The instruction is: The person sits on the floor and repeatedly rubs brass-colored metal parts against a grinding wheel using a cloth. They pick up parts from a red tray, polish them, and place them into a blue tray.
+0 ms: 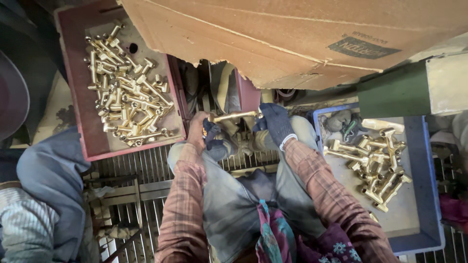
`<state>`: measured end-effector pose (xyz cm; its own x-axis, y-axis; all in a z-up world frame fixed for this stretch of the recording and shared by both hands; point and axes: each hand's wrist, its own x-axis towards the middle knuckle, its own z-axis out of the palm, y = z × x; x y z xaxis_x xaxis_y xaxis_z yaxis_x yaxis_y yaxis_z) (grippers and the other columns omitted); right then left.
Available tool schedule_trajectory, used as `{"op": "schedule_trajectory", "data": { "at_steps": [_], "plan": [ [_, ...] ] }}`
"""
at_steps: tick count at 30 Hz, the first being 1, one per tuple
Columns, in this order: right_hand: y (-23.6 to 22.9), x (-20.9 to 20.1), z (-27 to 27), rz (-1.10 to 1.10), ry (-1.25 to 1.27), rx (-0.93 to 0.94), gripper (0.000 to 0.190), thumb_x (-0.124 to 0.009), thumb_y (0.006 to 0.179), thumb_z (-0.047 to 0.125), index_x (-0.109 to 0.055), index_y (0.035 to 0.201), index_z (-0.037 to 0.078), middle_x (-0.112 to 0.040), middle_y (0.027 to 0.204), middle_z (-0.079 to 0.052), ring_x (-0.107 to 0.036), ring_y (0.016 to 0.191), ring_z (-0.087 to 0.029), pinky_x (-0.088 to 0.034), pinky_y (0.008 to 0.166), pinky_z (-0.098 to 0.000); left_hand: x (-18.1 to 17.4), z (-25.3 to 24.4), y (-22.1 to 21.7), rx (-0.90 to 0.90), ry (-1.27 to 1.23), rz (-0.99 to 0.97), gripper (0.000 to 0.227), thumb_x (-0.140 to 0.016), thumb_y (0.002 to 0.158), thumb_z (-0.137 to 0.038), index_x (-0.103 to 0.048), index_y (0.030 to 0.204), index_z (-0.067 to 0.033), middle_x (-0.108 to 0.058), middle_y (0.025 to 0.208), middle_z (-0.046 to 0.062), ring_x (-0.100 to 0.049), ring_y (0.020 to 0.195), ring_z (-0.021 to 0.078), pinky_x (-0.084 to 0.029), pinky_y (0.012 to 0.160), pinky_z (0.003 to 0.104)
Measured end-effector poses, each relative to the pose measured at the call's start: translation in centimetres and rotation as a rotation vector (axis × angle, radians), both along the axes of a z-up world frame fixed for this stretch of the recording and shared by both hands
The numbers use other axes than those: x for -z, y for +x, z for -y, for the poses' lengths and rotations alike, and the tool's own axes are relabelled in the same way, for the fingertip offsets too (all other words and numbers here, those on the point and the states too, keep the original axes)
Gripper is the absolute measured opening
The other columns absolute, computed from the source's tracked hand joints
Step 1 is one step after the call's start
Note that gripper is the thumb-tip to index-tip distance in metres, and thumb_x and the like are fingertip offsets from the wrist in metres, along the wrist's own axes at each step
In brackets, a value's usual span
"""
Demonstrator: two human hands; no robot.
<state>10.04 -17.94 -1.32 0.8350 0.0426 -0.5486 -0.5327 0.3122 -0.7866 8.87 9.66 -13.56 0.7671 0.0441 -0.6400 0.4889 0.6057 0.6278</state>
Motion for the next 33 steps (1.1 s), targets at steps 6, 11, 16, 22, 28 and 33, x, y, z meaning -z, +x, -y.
{"op": "schedule_trajectory", "data": {
  "at_steps": [6,11,16,22,28,33],
  "plan": [
    [0.0,0.9,0.1,0.029,-0.100,-0.093,0.034,-0.058,0.100,0.026,-0.065,0.091,-0.006,-0.065,0.069,-0.012,-0.061,0.051,-0.020,-0.052,0.055,-0.0357,3.8,-2.0,0.9,0.206,-0.259,-0.096,0.022,-0.061,0.088,-0.028,-0.061,0.074,-0.0108,-0.059,0.055,0.004,-0.057,0.040,0.0181,-0.044,0.035,0.031],
    [0.7,0.4,0.1,-0.055,-0.039,-0.141,0.034,-0.058,0.097,0.026,-0.065,0.089,-0.006,-0.065,0.067,-0.016,-0.065,0.051,-0.024,-0.058,0.056,-0.0376,4.7,-2.9,1.5,0.235,-0.214,-0.172,0.026,-0.060,0.091,-0.031,-0.061,0.075,-0.0112,-0.061,0.059,0.004,-0.059,0.044,0.0174,-0.042,0.036,0.030],
    [-1.6,-2.6,2.3,-0.057,-0.117,-0.329,0.037,-0.056,0.101,0.032,-0.064,0.107,-0.004,-0.072,0.083,-0.016,-0.071,0.064,-0.022,-0.060,0.065,-0.0357,-0.5,-2.0,-3.4,0.174,0.435,0.420,0.019,-0.066,0.095,-0.023,-0.069,0.099,-0.0042,-0.064,0.095,0.002,-0.063,0.086,0.0082,-0.051,0.078,0.024],
    [-4.6,-4.8,4.2,0.289,-0.112,-0.355,0.039,-0.054,0.101,0.014,-0.056,0.137,0.003,-0.065,0.113,-0.003,-0.068,0.093,-0.013,-0.060,0.083,-0.0310,-7.8,0.6,-6.0,0.148,0.468,0.556,0.020,-0.077,0.091,-0.016,-0.067,0.106,-0.0055,-0.067,0.095,0.000,-0.062,0.084,0.0087,-0.051,0.077,0.025],
    [-1.7,-4.3,3.2,0.311,-0.196,-0.367,0.039,-0.052,0.102,0.014,-0.055,0.139,0.002,-0.065,0.111,-0.006,-0.067,0.091,-0.012,-0.058,0.079,-0.0287,-9.9,1.7,-3.3,0.077,0.556,0.559,0.025,-0.077,0.093,-0.020,-0.072,0.112,-0.0051,-0.069,0.100,-0.001,-0.062,0.091,0.0080,-0.051,0.083,0.023],
    [-0.9,-2.3,1.8,0.318,-0.316,-0.300,0.035,-0.054,0.100,0.016,-0.062,0.130,-0.002,-0.069,0.102,-0.008,-0.069,0.078,-0.014,-0.057,0.072,-0.0297,-8.6,1.9,-2.1,0.056,0.415,0.356,0.029,-0.073,0.098,-0.025,-0.076,0.120,-0.0055,-0.067,0.097,0.000,-0.059,0.087,0.0084,-0.049,0.081,0.023]
  ]
}}
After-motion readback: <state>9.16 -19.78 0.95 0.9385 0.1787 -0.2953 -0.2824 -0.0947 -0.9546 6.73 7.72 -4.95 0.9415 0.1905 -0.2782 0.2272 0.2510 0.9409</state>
